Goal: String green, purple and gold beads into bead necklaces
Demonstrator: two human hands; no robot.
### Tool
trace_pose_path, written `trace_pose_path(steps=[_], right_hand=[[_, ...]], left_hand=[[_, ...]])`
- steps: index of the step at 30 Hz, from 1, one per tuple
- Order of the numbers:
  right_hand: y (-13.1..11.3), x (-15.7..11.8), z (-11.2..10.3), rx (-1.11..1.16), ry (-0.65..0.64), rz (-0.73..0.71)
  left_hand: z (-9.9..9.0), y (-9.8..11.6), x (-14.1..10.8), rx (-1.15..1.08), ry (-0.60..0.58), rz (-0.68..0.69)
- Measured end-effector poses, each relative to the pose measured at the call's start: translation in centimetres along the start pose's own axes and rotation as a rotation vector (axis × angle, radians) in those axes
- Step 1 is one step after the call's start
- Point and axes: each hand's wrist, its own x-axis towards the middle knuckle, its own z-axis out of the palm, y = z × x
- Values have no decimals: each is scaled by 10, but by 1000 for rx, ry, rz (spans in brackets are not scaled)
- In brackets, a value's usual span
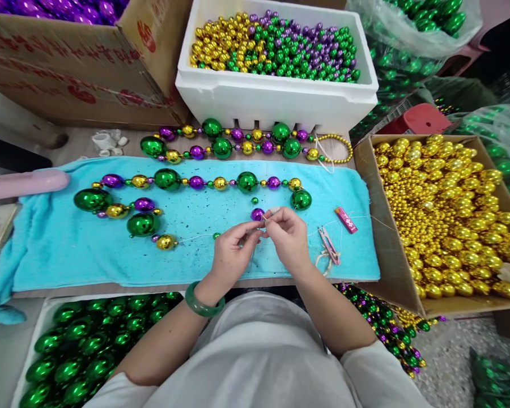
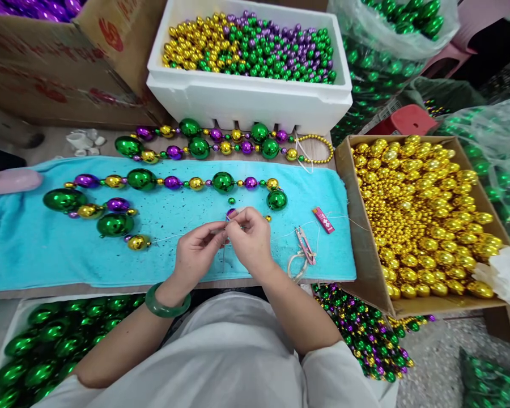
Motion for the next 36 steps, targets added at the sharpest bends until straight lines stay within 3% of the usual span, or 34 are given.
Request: trace_pose_path(steps=[30,36], right_hand=[[3,3,-9,-40,-24,-66],[3,4,-11,-50,-42,-71]], left_hand=[[4,11,3,99,19,59],[2,11,2,293,9,189]])
